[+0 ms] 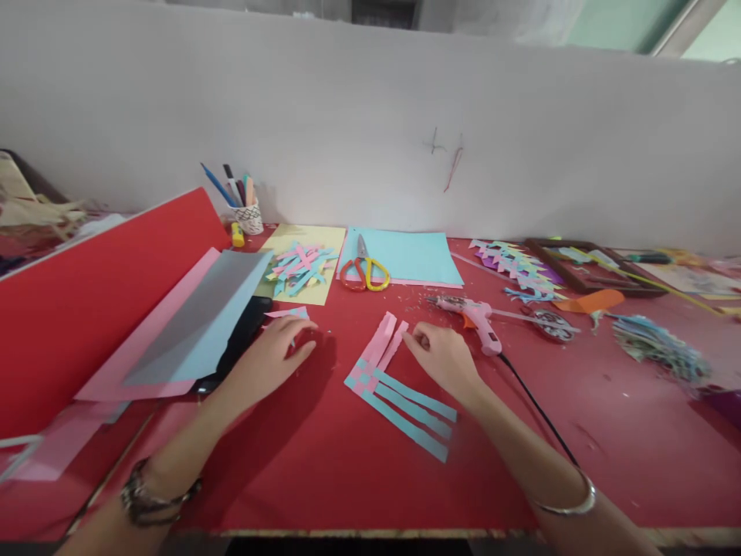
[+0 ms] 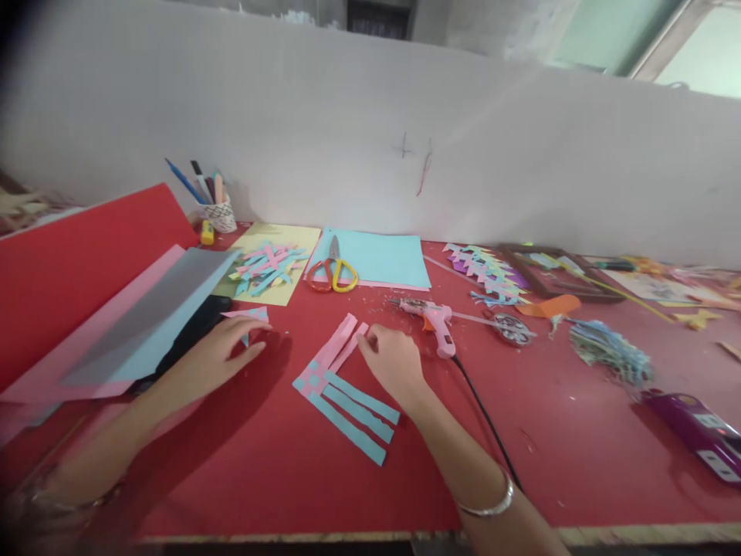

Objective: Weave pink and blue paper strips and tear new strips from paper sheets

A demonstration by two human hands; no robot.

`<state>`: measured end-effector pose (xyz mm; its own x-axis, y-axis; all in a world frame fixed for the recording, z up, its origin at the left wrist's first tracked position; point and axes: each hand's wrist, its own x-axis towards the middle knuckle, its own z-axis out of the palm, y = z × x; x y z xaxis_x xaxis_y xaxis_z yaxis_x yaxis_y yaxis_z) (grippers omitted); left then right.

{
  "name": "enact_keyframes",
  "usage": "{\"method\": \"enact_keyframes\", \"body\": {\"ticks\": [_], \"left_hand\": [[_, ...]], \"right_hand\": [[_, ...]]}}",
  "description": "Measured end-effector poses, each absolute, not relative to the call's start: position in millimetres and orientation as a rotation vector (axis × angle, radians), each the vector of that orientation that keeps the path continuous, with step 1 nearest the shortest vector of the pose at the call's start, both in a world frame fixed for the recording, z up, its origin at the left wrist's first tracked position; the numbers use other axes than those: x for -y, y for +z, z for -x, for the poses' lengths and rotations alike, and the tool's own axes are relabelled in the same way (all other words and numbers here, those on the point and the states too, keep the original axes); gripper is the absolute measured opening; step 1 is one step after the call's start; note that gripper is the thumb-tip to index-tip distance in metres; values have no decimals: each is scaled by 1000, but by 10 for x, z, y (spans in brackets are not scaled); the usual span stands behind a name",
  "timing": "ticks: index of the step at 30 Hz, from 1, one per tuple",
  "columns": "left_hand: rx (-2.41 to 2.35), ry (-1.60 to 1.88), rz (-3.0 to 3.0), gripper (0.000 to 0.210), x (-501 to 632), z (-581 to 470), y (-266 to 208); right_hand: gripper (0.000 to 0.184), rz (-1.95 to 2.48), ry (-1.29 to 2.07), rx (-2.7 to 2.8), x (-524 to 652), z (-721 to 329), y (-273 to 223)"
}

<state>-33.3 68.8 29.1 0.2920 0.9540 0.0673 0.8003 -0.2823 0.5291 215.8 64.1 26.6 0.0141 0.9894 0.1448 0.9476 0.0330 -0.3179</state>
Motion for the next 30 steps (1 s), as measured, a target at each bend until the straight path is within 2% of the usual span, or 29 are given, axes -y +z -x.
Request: {"method": "enact_keyframes", "body": {"ticks": [4, 8, 14, 24, 30], "left_hand": [[-1768, 499, -2065, 53, -577, 790, 228], [-1998, 476, -1977, 55, -580, 1288, 175], [-2020, 357, -1867, 70, -600, 1651, 80], [-1992, 293, -1881, 96, -573, 1610, 136], [-2023, 282, -1935, 88, -604, 1698, 30]], "right_hand": [[25, 1952, 165, 2042, -609, -2122, 291], [23, 1908, 183, 2058, -596, -2113, 291], [22, 1852, 200, 2067, -609, -2121, 281], [19, 1812, 216, 2038, -596, -2128, 279], [20, 1797, 211, 2047, -604, -2129, 286]]}}
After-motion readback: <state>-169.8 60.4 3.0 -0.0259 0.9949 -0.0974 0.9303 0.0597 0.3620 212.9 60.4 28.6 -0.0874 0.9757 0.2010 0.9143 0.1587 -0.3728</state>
